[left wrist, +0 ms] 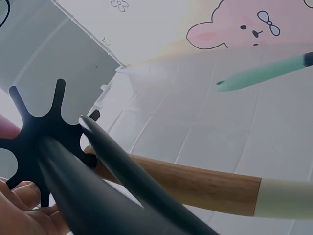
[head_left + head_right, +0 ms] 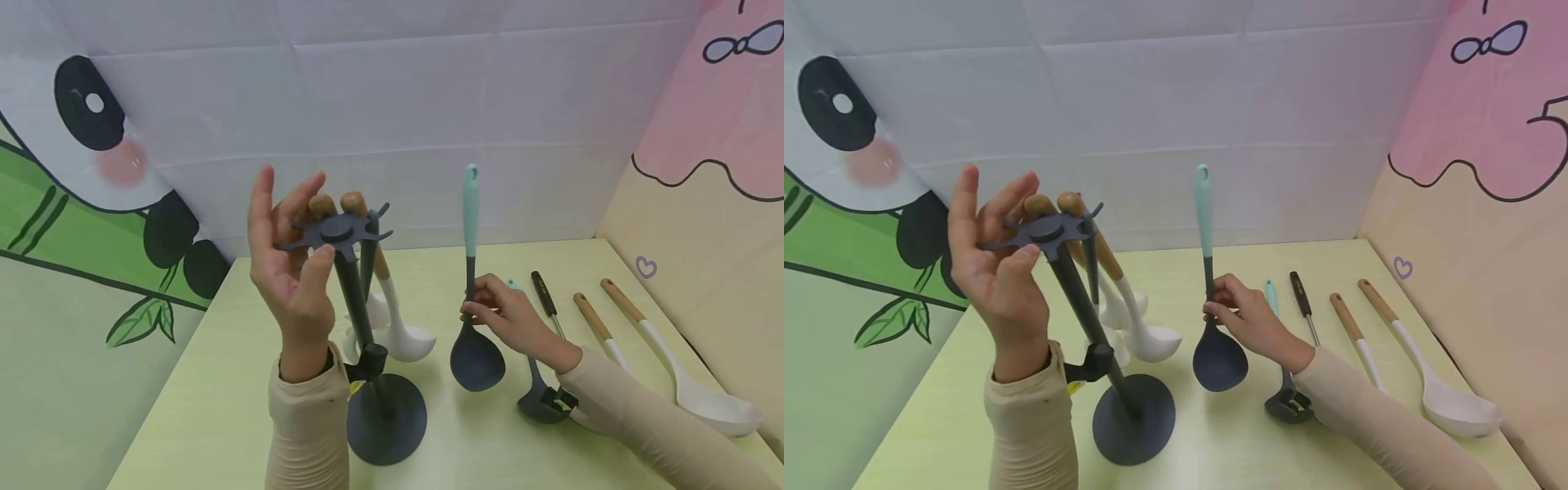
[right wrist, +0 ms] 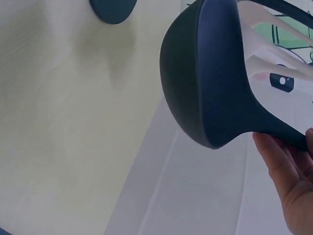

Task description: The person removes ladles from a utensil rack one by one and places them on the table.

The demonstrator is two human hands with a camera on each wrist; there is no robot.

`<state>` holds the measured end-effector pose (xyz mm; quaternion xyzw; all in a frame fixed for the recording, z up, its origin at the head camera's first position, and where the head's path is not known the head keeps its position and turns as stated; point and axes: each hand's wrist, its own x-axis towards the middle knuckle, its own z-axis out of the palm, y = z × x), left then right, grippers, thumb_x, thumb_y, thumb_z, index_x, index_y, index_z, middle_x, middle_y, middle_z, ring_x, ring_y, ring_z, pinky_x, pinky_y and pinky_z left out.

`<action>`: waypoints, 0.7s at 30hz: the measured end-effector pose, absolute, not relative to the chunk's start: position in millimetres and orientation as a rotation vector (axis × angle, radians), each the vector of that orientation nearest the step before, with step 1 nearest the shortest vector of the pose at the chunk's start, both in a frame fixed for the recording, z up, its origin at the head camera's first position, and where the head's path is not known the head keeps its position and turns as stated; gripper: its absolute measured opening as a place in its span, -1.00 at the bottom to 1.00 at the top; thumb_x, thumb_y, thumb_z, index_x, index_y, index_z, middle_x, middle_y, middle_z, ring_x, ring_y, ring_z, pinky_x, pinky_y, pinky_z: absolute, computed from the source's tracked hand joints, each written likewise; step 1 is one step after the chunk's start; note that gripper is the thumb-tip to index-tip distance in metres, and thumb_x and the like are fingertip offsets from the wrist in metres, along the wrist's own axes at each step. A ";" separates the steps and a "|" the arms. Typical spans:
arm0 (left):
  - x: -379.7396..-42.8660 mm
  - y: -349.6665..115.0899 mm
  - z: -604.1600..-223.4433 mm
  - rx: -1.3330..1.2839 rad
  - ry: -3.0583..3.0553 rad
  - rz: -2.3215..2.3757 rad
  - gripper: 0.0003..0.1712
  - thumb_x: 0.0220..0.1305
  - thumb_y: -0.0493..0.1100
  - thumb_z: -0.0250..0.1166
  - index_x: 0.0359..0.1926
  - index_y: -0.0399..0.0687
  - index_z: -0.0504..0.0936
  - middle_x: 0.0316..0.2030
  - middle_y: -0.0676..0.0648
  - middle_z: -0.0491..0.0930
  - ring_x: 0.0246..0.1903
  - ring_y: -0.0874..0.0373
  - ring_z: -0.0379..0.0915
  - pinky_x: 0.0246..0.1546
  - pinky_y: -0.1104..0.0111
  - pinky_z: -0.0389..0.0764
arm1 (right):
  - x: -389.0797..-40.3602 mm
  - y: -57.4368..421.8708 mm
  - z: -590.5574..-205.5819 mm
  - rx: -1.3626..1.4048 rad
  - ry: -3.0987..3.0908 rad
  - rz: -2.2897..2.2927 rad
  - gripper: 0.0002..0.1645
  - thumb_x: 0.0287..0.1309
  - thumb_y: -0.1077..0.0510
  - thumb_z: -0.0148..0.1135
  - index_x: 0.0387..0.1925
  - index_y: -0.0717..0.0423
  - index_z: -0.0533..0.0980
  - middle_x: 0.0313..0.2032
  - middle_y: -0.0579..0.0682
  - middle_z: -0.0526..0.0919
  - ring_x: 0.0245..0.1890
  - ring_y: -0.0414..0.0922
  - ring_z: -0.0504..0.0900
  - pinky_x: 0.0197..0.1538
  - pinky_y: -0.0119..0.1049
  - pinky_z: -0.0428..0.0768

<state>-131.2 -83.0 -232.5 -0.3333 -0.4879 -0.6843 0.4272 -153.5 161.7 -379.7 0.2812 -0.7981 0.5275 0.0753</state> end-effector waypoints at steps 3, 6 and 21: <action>-131.1 -84.4 -232.2 -0.853 -1.202 -1.743 -0.19 -0.18 -0.34 -0.04 0.25 -0.48 0.13 -0.07 -0.24 0.55 -0.16 -0.13 0.48 -0.12 0.27 0.49 | -156.9 166.4 -383.6 0.813 -2.411 1.588 -0.79 0.18 0.33 0.07 -0.15 0.24 0.31 -0.34 0.11 0.61 -0.33 -0.06 0.66 -0.29 -0.33 0.64; -131.2 -85.5 -231.8 -0.864 -1.194 -1.760 -0.18 -0.19 -0.34 -0.06 0.25 -0.47 0.13 -0.07 -0.24 0.56 -0.16 -0.12 0.49 -0.10 0.24 0.50 | -161.0 171.3 -388.9 0.766 -2.430 1.617 -0.80 0.19 0.30 0.08 -0.15 0.21 0.32 -0.34 0.10 0.60 -0.33 -0.07 0.66 -0.30 -0.34 0.64; -131.7 -88.7 -230.6 -0.861 -1.187 -1.813 -0.17 -0.24 -0.40 -0.15 0.24 -0.45 0.15 -0.10 -0.24 0.57 -0.13 -0.14 0.48 -0.07 0.22 0.48 | -173.1 189.0 -409.1 0.560 -2.517 1.738 -0.79 0.21 0.31 0.06 -0.14 0.30 0.31 -0.33 0.20 0.59 -0.30 0.07 0.65 -0.34 -0.22 0.65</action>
